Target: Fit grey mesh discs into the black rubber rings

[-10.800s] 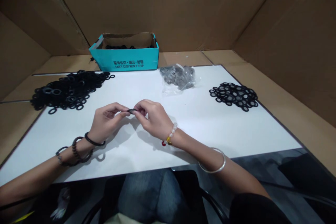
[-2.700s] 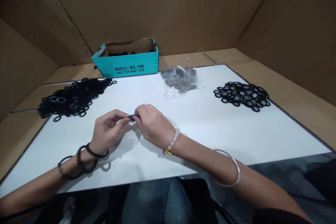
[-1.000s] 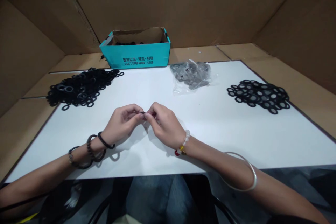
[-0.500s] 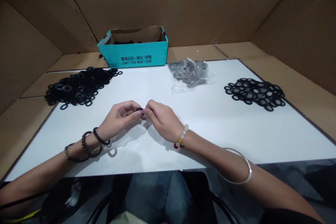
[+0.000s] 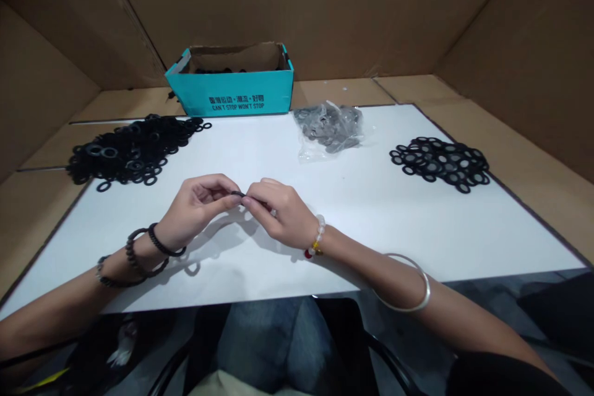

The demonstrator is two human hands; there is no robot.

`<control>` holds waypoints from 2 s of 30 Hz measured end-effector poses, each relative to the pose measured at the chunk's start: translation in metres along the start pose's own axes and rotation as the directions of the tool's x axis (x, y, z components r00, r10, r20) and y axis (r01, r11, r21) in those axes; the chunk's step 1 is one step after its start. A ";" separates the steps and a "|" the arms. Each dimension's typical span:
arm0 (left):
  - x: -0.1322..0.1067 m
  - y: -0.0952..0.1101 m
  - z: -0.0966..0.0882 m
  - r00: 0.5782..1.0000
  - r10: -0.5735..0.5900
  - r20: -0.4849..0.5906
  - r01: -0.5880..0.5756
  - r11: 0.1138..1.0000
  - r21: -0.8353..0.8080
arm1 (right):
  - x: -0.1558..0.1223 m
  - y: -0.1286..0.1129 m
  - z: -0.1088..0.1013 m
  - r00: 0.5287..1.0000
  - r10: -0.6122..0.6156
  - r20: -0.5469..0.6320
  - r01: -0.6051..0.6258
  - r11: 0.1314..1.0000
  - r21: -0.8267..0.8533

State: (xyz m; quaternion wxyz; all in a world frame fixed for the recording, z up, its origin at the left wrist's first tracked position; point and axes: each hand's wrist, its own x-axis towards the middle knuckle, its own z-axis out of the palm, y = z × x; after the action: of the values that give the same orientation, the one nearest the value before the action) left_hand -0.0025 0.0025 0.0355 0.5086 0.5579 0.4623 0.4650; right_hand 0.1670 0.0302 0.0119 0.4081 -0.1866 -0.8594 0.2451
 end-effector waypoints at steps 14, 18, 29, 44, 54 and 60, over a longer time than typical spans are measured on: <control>-0.004 -0.011 0.005 0.981 -0.187 0.040 0.192 0.960 -0.205 | -0.001 0.006 0.001 0.940 0.320 0.120 -0.339 0.835 0.433; -0.002 -0.011 0.004 0.983 -0.173 0.061 0.183 0.956 -0.229 | 0.000 0.004 0.004 0.904 0.381 0.193 -0.417 0.688 0.594; -0.003 -0.012 0.003 0.983 -0.180 0.032 0.183 0.966 -0.182 | -0.003 0.004 0.009 0.873 0.412 0.263 -0.470 0.561 0.681; -0.006 -0.006 0.006 0.962 -0.263 0.074 0.270 0.957 -0.105 | -0.003 0.009 0.000 0.999 0.042 -0.005 -0.043 0.998 -0.049; -0.005 -0.010 0.007 0.933 -0.329 0.150 0.353 0.917 -0.186 | -0.003 0.010 0.000 0.999 -0.031 0.015 0.034 0.951 -0.306; -0.005 -0.012 0.006 0.923 -0.359 0.138 0.382 0.898 -0.219 | -0.003 0.013 -0.001 0.995 -0.091 0.051 0.104 0.857 -0.505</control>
State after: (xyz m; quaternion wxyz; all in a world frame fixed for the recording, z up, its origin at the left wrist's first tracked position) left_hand 0.0021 -0.0023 0.0231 0.6734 0.4147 0.4754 0.3855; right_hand 0.1715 0.0397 0.0028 0.3459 -0.2403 -0.9069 -0.0078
